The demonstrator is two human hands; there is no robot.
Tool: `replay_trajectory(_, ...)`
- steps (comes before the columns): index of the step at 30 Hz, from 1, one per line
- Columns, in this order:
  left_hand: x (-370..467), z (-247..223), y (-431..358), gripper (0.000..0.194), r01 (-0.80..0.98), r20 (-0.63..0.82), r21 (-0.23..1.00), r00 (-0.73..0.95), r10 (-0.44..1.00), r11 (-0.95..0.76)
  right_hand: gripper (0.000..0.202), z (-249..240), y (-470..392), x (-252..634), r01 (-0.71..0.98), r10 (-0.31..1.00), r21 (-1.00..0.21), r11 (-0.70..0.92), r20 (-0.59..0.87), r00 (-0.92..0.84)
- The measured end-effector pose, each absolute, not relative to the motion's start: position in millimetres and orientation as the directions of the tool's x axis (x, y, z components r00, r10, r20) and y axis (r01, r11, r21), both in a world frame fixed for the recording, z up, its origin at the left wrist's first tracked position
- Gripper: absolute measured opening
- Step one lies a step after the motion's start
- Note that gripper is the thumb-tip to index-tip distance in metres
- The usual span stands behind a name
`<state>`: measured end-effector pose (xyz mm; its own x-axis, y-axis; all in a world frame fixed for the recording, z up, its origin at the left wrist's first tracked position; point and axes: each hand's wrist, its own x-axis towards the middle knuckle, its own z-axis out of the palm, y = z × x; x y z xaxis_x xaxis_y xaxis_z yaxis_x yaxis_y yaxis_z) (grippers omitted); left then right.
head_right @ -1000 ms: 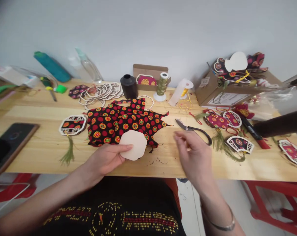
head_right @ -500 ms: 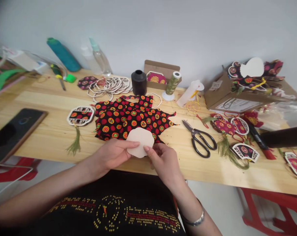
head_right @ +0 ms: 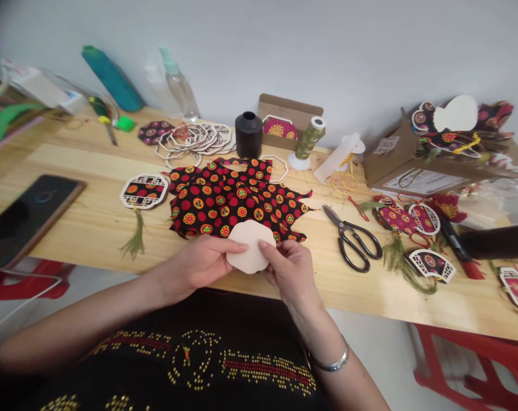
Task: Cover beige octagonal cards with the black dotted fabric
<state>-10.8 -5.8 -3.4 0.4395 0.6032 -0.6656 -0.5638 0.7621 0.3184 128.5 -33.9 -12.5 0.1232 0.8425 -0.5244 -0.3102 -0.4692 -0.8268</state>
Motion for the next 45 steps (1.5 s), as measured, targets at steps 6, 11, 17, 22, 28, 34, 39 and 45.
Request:
replay_trajectory(6,-18,2,1,0.031,-0.599,-0.674,0.285,0.43,0.601,0.748,0.041,-13,-33,129,-0.283,0.848,-0.832,-0.477,-0.52,0.098)
replay_trajectory(11,-19,6,2,0.04,-0.607,-0.659,0.257,0.459,0.595,0.752,0.041,-15,-33,130,-0.258,0.859,-0.842,-0.474,-0.506,0.073)
replay_trajectory(17,-18,7,2,0.047,-0.597,-0.634,0.237,0.503,0.587,0.767,0.038,-16,-34,133,-0.23,0.867,-0.849,-0.475,-0.497,0.045)
replay_trajectory(22,-18,5,0,0.045,-0.597,-0.632,0.241,0.502,0.59,0.765,0.037,-18,-34,135,-0.199,0.869,-0.856,-0.477,-0.494,0.041)
replay_trajectory(28,-20,1,0,0.044,-0.622,-0.601,0.214,0.523,0.604,0.753,0.036,-19,-35,135,-0.149,0.874,-0.868,-0.473,-0.484,0.049)
replay_trajectory(34,-19,4,0,0.045,-0.635,-0.621,0.211,0.5,0.604,0.743,0.034,-18,-34,136,-0.143,0.871,-0.867,-0.477,-0.488,0.05)
replay_trajectory(39,-17,11,2,0.047,-0.626,-0.664,0.215,0.469,0.582,0.75,0.034,-18,-34,136,-0.158,0.873,-0.866,-0.474,-0.486,0.048)
replay_trajectory(45,-18,9,0,0.044,-0.612,-0.668,0.257,0.446,0.596,0.748,0.035,-19,-35,135,-0.179,0.874,-0.865,-0.469,-0.483,0.048)
